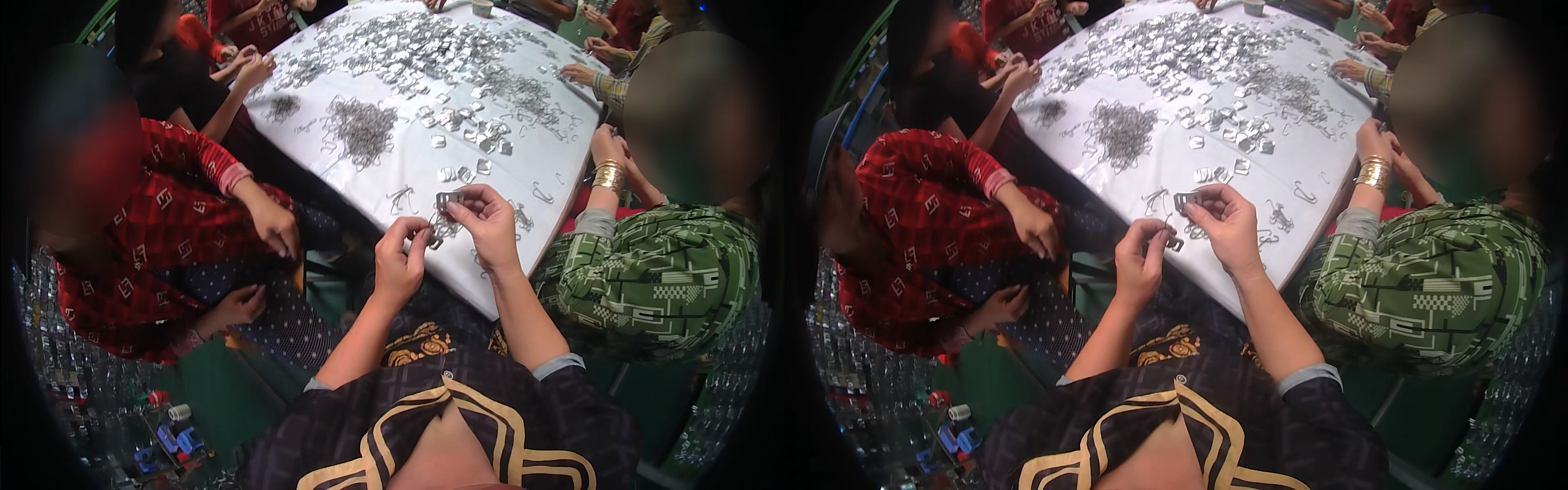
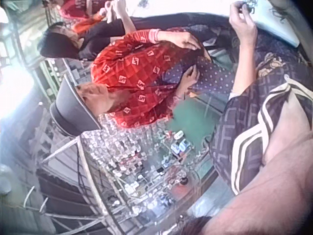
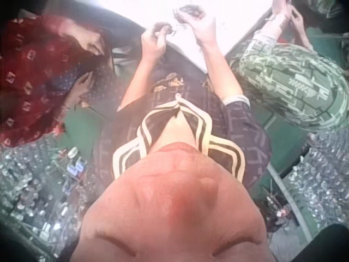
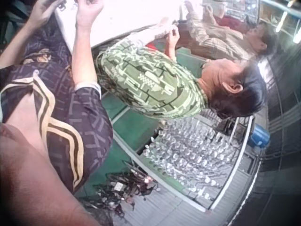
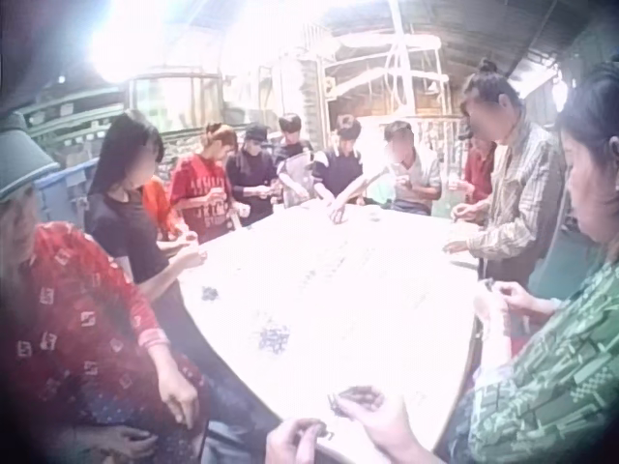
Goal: The person assembles small metal buckles by hand at a table. They pick up metal components from a pile, insert a metal pin into a buckle frame, and set the completed buckle aside on the table surface.
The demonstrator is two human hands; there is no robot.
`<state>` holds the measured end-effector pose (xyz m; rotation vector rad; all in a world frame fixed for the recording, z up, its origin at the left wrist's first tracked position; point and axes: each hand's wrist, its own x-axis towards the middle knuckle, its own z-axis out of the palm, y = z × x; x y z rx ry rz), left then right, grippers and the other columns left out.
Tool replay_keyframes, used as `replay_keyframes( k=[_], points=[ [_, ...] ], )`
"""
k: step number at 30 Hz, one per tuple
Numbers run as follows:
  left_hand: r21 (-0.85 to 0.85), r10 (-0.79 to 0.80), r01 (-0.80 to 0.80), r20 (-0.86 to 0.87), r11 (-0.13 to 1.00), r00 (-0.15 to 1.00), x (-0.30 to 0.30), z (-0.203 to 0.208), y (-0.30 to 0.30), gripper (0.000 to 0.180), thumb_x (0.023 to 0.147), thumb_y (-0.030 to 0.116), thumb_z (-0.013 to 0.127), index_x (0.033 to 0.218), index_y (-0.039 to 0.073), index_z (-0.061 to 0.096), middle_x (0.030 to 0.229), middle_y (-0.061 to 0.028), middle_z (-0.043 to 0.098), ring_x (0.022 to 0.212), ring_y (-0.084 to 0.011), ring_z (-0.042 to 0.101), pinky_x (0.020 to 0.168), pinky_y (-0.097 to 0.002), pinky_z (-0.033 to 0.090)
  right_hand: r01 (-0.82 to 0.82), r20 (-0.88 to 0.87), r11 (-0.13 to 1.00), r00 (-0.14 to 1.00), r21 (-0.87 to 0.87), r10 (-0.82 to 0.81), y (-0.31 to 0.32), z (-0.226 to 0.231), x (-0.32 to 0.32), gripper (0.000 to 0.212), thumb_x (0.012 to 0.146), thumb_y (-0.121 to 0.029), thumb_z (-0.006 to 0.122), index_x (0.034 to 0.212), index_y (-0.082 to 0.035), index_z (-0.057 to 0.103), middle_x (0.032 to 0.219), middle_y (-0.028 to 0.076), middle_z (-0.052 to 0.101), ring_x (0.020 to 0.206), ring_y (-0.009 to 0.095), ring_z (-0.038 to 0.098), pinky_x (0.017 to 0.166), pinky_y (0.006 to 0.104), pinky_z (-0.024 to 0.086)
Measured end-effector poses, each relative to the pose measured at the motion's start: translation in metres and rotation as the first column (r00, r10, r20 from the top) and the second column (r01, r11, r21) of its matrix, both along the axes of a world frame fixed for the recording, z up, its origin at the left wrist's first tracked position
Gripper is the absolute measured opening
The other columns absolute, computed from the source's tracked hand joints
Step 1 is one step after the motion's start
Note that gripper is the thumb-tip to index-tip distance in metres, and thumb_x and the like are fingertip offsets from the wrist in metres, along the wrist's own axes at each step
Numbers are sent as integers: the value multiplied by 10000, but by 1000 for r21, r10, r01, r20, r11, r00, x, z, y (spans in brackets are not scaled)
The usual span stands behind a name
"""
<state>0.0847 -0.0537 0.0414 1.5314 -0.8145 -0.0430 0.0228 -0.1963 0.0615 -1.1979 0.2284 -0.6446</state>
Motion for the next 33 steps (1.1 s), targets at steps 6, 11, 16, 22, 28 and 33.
replay_keyframes(
  k=[6,11,16,22,28,33],
  points=[
    [27,54,-58,130,998,990,1,10,1,43,871,-36,575,913,-29,586,798,-93,643,709,-143,615,660,-266,487,23,-64,1000,998,-3,-23,13,-5,-4,193,821,3,683,986,47,592,840,83,677,750,98,630,691,221,512],
    [72,76,-86,138,994,988,2,11,-1,44,853,-38,589,894,-26,594,786,-105,637,695,-158,610,642,-277,481,58,-88,998,994,-9,-58,17,-3,-3,180,826,-14,686,971,51,601,844,83,675,757,96,630,683,218,506],
    [72,158,-173,175,982,972,-2,8,-8,76,801,-51,596,852,3,586,749,-107,603,691,-253,598,632,-350,470,53,-145,998,988,-20,-56,14,-6,-5,140,831,-17,685,935,53,623,835,81,674,779,96,627,690,214,497],
    [103,142,-169,233,980,962,-1,2,-10,78,785,-44,606,832,9,576,748,-112,597,707,-288,585,644,-377,464,85,-121,995,988,-52,-91,19,-10,-5,103,826,-29,701,892,33,650,814,49,665,737,80,592,688,215,471],
    [117,51,-90,304,989,951,6,0,-9,109,777,-34,625,874,3,593,787,-127,602,742,-308,588,669,-390,471,176,-43,982,983,-66,-179,18,-11,-9,94,817,-19,711,889,7,656,799,23,652,747,72,578,684,215,463],
    [138,76,-107,213,985,974,39,-5,-13,173,820,-1,612,993,2,627,876,-143,645,792,-290,632,715,-343,499,257,7,961,966,-102,-257,6,-7,-14,94,828,-12,701,899,-9,639,817,10,639,751,68,569,694,208,457]
  ],
)
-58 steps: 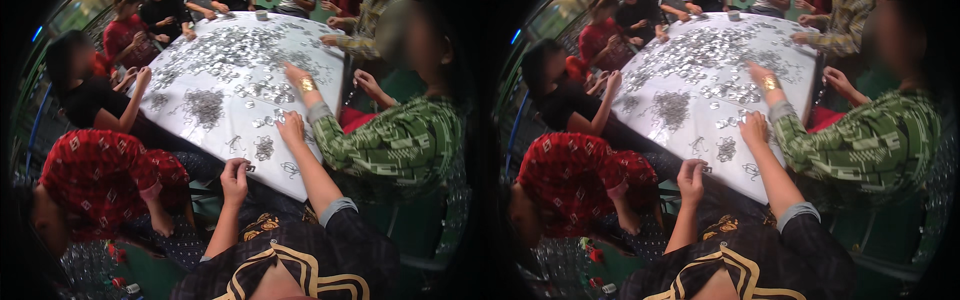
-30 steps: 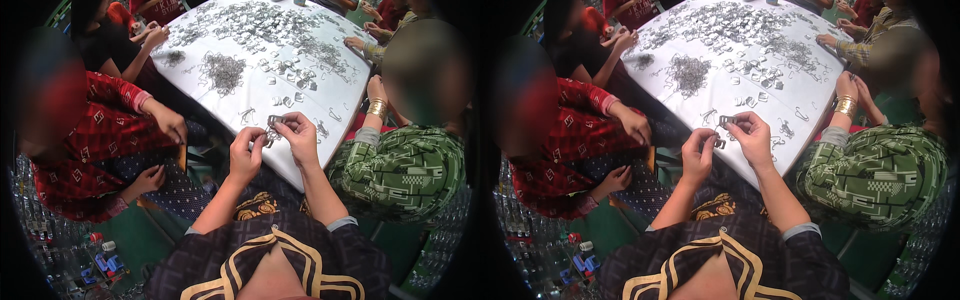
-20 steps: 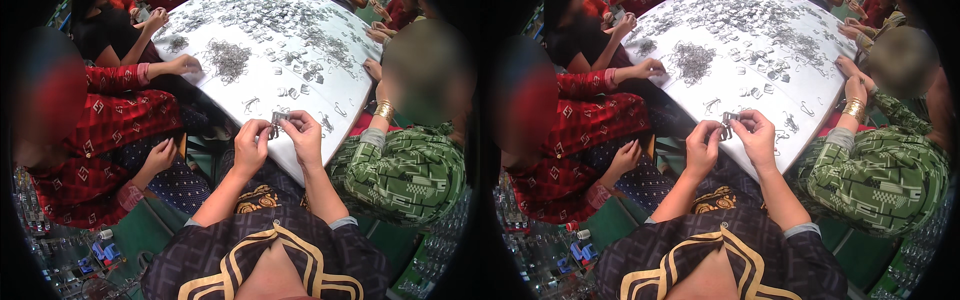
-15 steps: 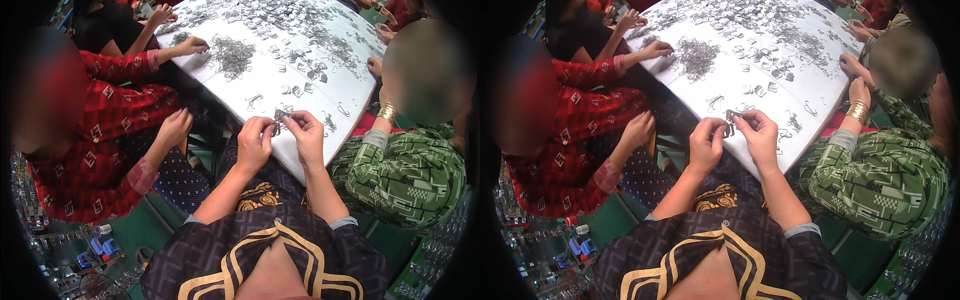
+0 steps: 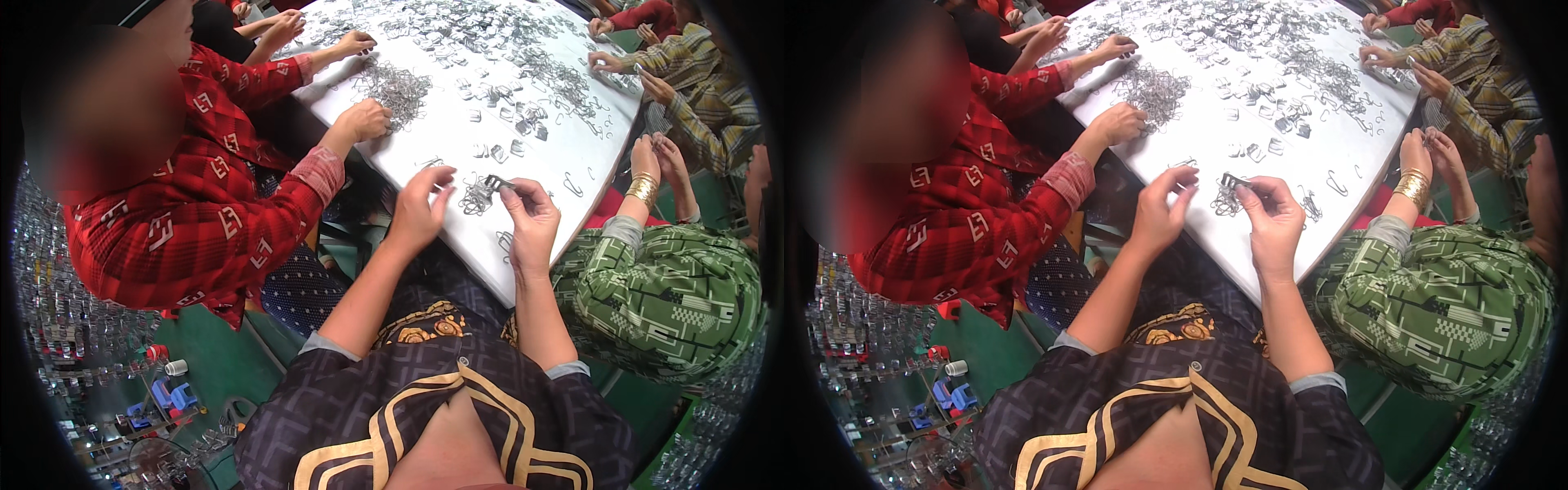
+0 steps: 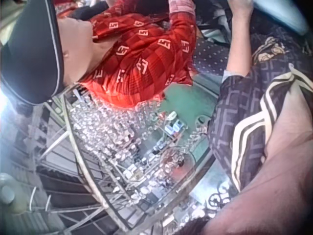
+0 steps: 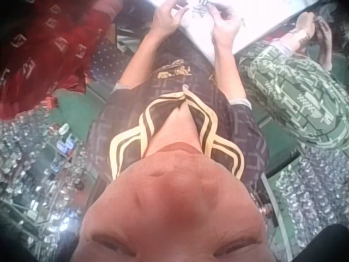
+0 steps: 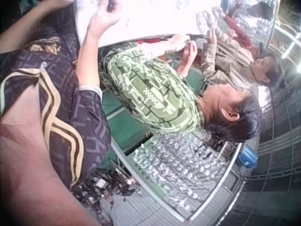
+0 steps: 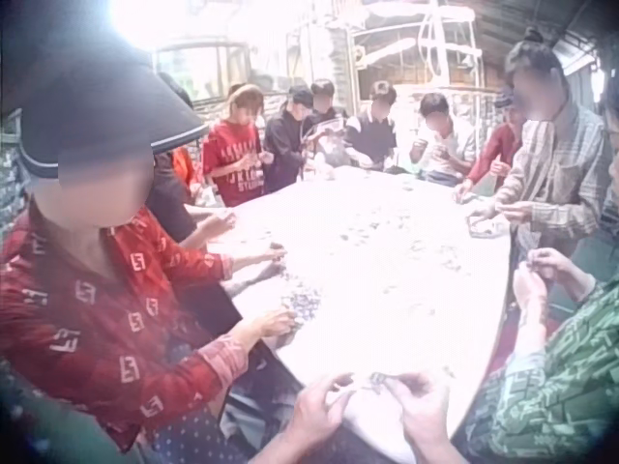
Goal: The person assembles small metal buckles by hand at a table. They pick up metal components from a pile, insert a metal pin into a buckle frame, and set the completed buckle aside on the table surface.
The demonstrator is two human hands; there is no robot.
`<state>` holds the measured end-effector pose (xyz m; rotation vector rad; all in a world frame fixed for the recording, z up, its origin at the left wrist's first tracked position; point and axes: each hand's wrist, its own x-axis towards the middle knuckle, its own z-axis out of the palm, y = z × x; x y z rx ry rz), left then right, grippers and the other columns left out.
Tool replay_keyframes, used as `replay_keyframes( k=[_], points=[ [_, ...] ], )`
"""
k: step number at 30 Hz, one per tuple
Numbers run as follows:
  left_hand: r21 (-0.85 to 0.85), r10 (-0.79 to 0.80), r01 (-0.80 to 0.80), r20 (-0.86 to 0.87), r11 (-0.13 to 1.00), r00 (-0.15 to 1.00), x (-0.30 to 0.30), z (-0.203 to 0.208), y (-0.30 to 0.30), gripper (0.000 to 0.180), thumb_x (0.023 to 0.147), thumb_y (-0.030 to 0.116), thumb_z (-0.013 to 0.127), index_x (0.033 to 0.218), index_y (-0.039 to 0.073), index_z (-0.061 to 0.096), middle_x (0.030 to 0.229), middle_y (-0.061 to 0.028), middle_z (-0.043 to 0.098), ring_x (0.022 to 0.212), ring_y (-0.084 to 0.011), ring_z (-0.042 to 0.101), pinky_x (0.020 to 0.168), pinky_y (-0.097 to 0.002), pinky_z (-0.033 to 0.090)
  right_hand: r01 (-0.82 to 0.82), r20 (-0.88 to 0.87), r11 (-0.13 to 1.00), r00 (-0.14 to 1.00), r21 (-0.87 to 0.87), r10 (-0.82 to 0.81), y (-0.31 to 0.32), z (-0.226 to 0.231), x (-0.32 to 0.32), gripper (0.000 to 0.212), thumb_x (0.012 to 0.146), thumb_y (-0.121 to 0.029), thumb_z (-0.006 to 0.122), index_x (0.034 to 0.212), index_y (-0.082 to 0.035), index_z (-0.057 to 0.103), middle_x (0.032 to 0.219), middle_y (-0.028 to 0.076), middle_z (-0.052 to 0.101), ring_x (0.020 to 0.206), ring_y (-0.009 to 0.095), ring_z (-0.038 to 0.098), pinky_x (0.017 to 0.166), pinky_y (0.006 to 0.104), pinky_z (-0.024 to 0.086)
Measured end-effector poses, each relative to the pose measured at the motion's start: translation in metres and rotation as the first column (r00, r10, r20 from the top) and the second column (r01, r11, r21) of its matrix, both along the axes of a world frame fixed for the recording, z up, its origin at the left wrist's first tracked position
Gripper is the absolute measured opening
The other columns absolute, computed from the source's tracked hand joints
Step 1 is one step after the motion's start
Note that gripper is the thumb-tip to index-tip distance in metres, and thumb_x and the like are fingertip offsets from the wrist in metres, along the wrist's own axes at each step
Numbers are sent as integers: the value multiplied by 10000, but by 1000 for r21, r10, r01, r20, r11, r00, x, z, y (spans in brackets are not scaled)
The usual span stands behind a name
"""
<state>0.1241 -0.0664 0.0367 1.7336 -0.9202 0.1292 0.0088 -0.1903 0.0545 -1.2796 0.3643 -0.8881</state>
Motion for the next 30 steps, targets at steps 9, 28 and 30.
replay_keyframes(
  k=[9,28,30],
  points=[
    [470,316,-444,329,763,890,122,-70,-31,336,838,-27,471,1168,-54,524,1284,-217,485,1184,-364,459,1007,-416,388,103,57,995,993,-9,-103,-23,1,-12,87,845,-24,691,910,-8,635,839,8,626,775,73,557,715,209,447],
    [449,158,-324,368,833,916,149,-80,-41,112,786,103,684,875,39,659,940,-129,615,916,-329,588,811,-411,483,104,35,993,994,-59,-102,-22,6,-8,96,845,-11,686,922,-13,630,846,2,627,792,70,562,734,212,448],
    [435,156,-331,389,837,908,150,-83,-44,98,791,104,679,848,33,642,925,-131,610,897,-329,587,799,-410,483,113,21,992,993,-63,-112,-22,6,-6,93,847,-11,684,922,-12,630,845,3,629,791,71,565,732,213,450]
  ],
)
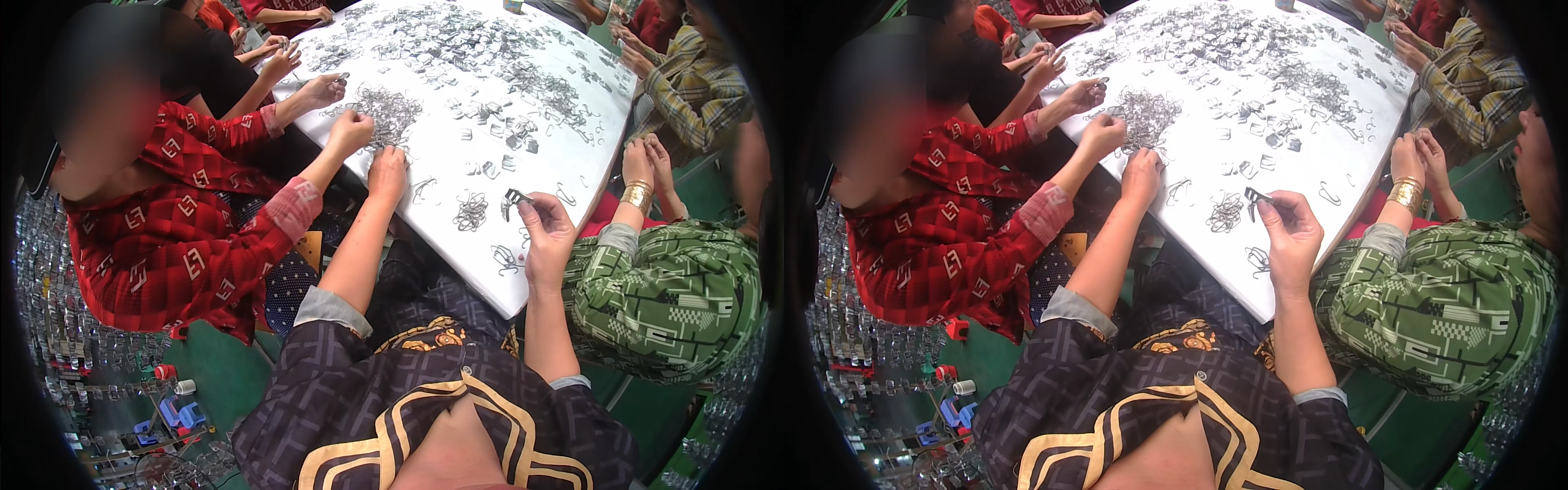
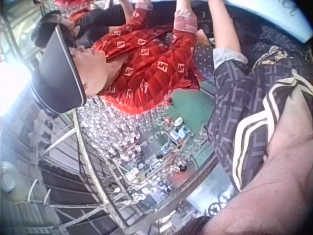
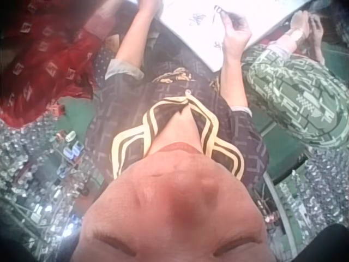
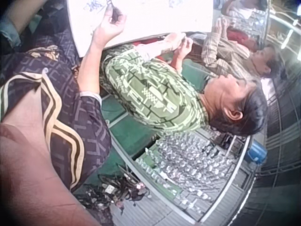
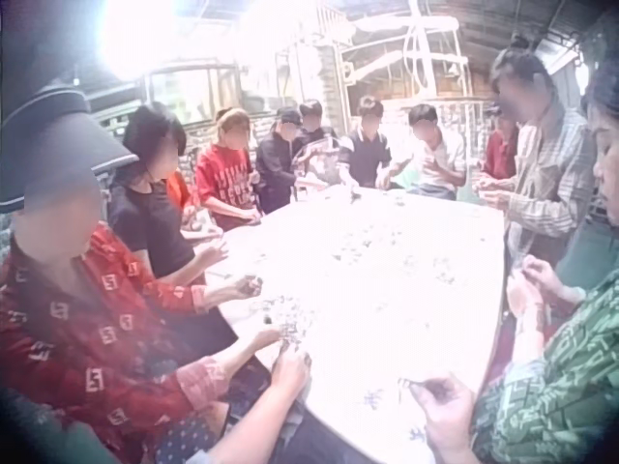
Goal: The person assembles small metal buckles by hand at a table. They pick up metal components from a pile, insert a metal pin into a buckle frame, and set the completed buckle aside on the table surface.
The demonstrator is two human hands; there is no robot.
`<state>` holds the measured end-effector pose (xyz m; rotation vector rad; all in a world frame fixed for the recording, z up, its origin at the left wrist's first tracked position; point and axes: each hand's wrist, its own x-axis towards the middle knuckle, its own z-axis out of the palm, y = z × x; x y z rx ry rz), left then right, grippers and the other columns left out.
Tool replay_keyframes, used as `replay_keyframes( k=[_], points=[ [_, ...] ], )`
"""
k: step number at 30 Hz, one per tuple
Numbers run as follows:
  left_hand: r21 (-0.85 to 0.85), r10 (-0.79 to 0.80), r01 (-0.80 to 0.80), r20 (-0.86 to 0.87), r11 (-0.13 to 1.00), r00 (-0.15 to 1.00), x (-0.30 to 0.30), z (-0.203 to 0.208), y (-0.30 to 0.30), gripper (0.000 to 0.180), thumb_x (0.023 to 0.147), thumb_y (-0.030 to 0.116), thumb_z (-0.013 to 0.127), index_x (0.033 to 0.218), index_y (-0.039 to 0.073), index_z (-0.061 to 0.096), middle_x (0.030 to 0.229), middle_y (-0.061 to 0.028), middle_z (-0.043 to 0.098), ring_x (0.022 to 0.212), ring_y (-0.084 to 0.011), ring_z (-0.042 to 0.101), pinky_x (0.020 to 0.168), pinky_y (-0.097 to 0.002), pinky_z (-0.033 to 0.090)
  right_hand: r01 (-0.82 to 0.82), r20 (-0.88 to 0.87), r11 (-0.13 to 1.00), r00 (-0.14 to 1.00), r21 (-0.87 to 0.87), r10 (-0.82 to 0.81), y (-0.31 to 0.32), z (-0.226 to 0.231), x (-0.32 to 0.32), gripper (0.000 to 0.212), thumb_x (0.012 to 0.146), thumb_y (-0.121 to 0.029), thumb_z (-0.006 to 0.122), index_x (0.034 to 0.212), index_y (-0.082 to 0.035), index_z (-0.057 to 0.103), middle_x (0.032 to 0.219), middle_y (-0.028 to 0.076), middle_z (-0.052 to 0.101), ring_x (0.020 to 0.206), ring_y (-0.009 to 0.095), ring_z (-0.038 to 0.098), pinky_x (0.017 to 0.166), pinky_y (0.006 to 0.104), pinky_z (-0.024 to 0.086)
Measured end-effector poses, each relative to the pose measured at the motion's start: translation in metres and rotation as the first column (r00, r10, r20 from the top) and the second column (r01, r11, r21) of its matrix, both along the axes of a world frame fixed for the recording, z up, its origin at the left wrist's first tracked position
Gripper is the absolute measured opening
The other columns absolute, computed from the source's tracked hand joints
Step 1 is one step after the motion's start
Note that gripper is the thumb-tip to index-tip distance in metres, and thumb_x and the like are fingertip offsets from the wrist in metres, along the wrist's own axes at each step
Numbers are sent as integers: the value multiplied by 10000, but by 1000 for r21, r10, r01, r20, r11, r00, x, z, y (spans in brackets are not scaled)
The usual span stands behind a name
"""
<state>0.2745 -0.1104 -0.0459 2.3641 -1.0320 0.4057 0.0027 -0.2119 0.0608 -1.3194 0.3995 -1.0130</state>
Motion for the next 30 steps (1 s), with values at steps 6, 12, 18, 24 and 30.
replay_keyframes(
  k=[6,12,18,24,30],
  points=[
    [-339,-138,11,-354,941,925,13,-10,-11,79,843,88,629,846,10,617,833,-102,632,759,-250,610,702,-364,483,32,-32,999,999,-24,-32,0,0,10,90,848,-14,684,917,-11,627,842,4,632,792,66,567,721,208,456],
    [-503,-343,-48,-652,863,676,33,-29,-9,116,847,109,622,842,-7,618,717,-108,639,662,-195,612,656,-345,487,24,-59,1000,998,-8,-24,1,-4,19,94,845,-13,689,912,-12,623,840,-4,622,787,60,563,719,202,457],
    [-274,44,-191,-467,943,883,23,-23,8,156,817,140,619,858,-6,659,809,-181,653,745,-325,649,724,-382,506,48,-88,999,995,-11,-49,3,-4,24,92,846,-2,682,916,-10,622,844,-5,618,788,58,560,716,197,453],
    [-96,110,-147,-311,985,944,16,-14,25,129,788,126,622,816,24,695,855,-169,650,824,-341,635,766,-419,500,20,-79,999,997,-26,-22,3,-5,28,87,849,2,676,916,-8,622,843,-2,622,783,59,559,709,194,448],
    [41,-28,33,-111,999,993,28,-13,14,98,782,73,604,770,32,692,847,-155,648,812,-331,637,746,-409,513,41,-123,999,991,-31,-44,12,-5,31,92,844,1,680,919,-5,627,838,0,619,779,64,555,715,195,442]
  ],
)
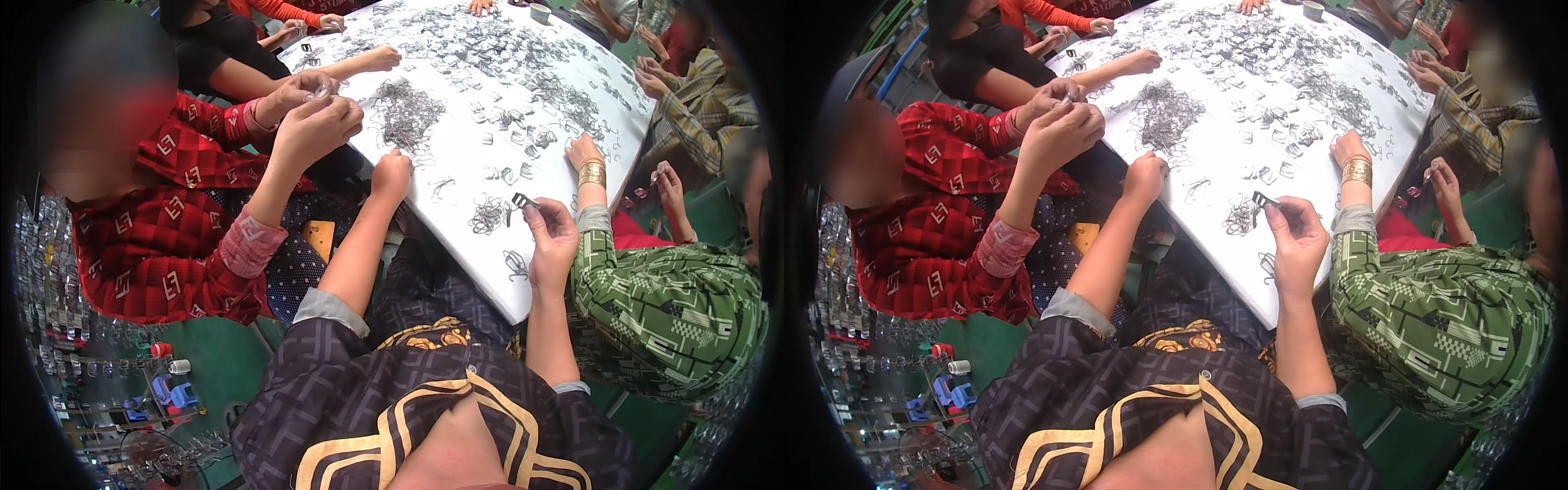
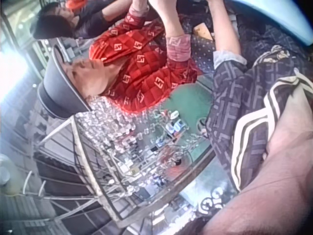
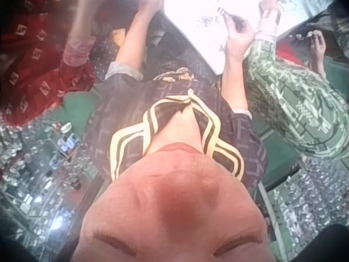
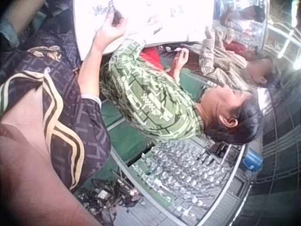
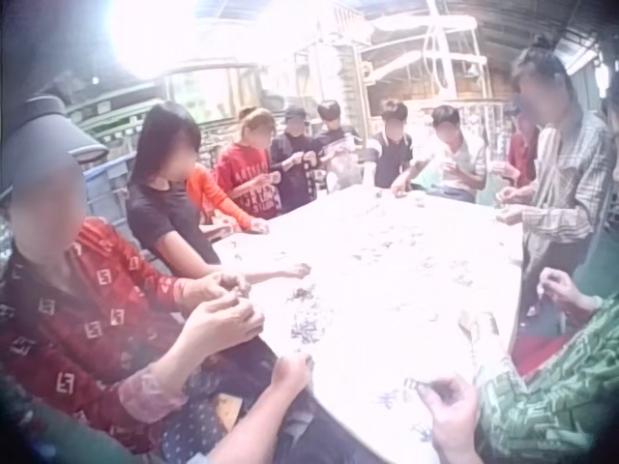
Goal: The person assembles small metal buckles by hand at a table. They pick up metal components from a pile, insert a metal pin into a buckle frame, and set the completed buckle aside on the table surface.
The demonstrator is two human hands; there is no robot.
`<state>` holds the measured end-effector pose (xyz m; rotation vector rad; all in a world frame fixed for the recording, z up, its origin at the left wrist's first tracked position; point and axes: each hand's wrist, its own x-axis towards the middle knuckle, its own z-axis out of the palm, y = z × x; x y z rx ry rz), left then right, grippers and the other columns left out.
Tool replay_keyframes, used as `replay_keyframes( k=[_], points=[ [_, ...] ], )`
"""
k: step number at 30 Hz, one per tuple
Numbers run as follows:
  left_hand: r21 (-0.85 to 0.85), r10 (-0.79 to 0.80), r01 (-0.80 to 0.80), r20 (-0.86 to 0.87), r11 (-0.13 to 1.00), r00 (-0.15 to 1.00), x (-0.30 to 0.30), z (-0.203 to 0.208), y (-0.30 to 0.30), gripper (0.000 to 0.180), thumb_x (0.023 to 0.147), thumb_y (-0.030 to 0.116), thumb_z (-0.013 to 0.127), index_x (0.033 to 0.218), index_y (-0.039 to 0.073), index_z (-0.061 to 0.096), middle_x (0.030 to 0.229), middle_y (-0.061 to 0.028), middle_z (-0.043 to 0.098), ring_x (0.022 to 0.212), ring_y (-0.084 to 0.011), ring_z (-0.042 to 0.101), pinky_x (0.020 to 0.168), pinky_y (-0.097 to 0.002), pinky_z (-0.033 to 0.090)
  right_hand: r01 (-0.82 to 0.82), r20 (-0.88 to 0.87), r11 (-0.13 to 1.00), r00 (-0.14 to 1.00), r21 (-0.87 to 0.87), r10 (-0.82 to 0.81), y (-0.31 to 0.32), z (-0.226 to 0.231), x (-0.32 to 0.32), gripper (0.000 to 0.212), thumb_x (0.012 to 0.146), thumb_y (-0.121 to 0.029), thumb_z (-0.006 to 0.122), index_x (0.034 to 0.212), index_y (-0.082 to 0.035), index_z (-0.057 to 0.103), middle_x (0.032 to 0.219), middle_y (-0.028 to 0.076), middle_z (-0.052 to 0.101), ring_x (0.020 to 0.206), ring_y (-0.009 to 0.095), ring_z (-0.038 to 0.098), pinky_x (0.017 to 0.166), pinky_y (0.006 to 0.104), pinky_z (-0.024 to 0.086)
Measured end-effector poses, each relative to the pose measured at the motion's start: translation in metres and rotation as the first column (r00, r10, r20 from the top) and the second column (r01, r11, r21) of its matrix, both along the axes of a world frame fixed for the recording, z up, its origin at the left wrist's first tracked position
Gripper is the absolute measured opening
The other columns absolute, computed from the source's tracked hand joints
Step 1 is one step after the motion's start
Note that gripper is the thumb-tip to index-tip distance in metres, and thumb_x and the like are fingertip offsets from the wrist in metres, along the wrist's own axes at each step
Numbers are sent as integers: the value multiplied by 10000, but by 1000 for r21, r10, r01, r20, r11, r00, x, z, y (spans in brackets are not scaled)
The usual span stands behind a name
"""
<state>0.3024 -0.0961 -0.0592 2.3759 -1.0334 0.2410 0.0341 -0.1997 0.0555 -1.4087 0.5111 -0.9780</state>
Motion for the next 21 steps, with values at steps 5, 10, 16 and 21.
replay_keyframes(
  k=[5,10,16,21],
  points=[
    [335,-31,-2,94,942,995,-7,11,-21,117,751,25,579,764,41,694,868,-162,657,820,-322,656,721,-393,540,12,31,1000,999,13,-12,6,-4,-4,101,840,-1,685,924,-9,629,838,-1,614,788,66,548,722,198,433],
    [280,84,-81,1,956,996,-2,12,-20,103,760,74,596,773,54,696,863,-147,674,819,-298,673,738,-396,540,-4,46,1000,999,18,3,8,-5,-7,102,840,2,684,926,-8,629,837,2,613,780,68,545,712,201,423],
    [-52,146,-178,-374,983,916,-5,15,8,115,750,129,609,776,66,702,802,-155,685,822,-319,669,775,-406,528,1,25,1000,1000,18,-2,7,-11,-6,96,837,12,682,914,-8,630,832,4,612,768,68,543,708,204,427],
    [-320,0,-228,-582,920,813,5,0,16,150,764,158,676,803,12,676,682,-53,664,616,-144,629,608,-293,504,-35,33,999,999,-8,36,14,-8,-3,95,831,15,685,904,-10,629,835,3,615,772,65,547,703,203,435]
  ],
)
